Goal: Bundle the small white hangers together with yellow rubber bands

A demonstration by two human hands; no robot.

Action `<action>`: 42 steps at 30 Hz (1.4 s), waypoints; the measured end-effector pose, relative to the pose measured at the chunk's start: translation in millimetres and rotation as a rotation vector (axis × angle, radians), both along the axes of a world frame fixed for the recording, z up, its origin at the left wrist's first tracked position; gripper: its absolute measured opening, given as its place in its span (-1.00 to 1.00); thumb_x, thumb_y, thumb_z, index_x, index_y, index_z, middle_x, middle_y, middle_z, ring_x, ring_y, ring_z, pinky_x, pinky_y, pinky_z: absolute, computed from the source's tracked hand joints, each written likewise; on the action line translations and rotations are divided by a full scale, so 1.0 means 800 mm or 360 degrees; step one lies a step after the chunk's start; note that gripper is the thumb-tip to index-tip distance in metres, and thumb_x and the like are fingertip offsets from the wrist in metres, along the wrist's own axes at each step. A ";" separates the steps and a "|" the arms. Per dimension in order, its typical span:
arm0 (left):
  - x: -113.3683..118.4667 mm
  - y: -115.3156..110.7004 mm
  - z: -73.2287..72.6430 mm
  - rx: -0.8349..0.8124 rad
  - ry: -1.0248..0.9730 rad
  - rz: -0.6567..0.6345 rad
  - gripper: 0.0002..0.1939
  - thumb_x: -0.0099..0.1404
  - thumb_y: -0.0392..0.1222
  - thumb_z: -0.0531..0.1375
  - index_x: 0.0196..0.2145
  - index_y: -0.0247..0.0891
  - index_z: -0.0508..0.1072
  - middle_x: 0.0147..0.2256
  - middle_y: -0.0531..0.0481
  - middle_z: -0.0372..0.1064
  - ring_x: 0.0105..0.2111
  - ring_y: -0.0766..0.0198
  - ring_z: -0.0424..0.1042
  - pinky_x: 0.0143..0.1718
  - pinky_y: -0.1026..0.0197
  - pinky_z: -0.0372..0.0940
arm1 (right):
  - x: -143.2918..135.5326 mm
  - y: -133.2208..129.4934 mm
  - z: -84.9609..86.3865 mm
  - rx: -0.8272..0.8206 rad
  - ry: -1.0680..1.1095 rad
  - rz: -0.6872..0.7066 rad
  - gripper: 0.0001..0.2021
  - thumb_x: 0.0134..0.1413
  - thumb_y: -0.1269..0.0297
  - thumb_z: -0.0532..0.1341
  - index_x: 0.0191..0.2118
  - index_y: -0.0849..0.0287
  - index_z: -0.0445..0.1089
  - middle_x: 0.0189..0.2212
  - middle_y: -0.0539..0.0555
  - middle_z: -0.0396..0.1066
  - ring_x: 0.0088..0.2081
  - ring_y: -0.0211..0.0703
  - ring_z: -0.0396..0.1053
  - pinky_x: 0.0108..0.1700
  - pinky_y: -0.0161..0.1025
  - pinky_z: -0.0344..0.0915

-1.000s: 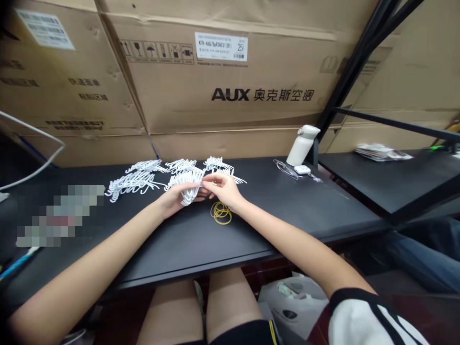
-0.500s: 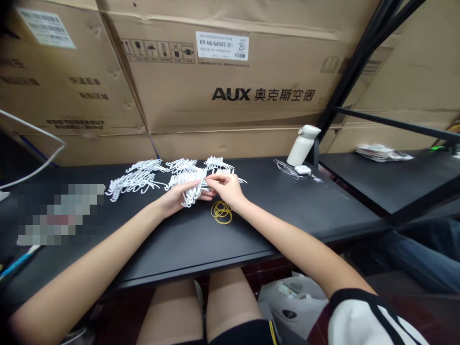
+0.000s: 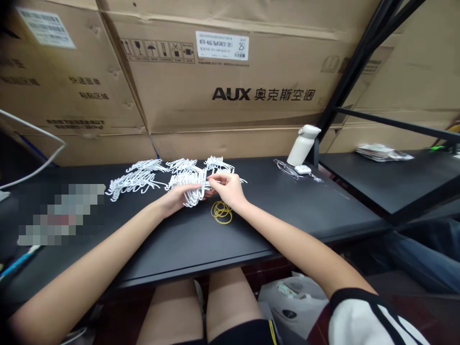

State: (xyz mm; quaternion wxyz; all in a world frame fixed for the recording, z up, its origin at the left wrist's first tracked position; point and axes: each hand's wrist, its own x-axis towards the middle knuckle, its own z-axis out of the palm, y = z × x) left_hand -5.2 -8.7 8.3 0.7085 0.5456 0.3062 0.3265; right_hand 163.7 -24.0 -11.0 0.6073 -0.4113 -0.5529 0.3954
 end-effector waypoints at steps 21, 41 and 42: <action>0.006 0.000 -0.004 0.0096 0.0009 0.0641 -0.73 -0.06 -0.14 0.35 -0.40 -0.37 0.53 -0.36 -0.12 0.51 -0.46 0.26 0.42 -0.55 0.28 0.31 | 0.008 0.012 0.004 0.0126 -0.0060 -0.0334 -0.79 -0.17 0.22 0.32 -0.42 0.18 0.32 -0.50 0.04 0.47 -0.43 -0.18 0.44 -0.40 -0.27 0.33; -0.005 0.003 0.004 -0.0175 -0.0176 0.0655 -0.83 0.03 -0.24 0.27 -0.37 -0.35 0.49 -0.40 -0.05 0.47 -0.52 0.36 0.40 -0.59 0.36 0.29 | 0.033 0.028 0.010 -0.0143 0.0285 -0.0245 -0.65 -0.36 0.19 0.44 -0.45 0.21 0.33 -0.49 0.04 0.48 -0.43 -0.25 0.44 -0.31 -0.27 0.40; -0.005 0.003 0.004 -0.0179 -0.0176 0.0653 -0.83 0.03 -0.24 0.27 -0.37 -0.35 0.48 -0.40 -0.04 0.47 -0.52 0.36 0.40 -0.59 0.36 0.29 | 0.032 0.027 0.011 -0.0155 0.0301 -0.0220 -0.66 -0.35 0.19 0.44 -0.44 0.21 0.33 -0.48 0.06 0.50 -0.42 -0.23 0.45 -0.30 -0.27 0.41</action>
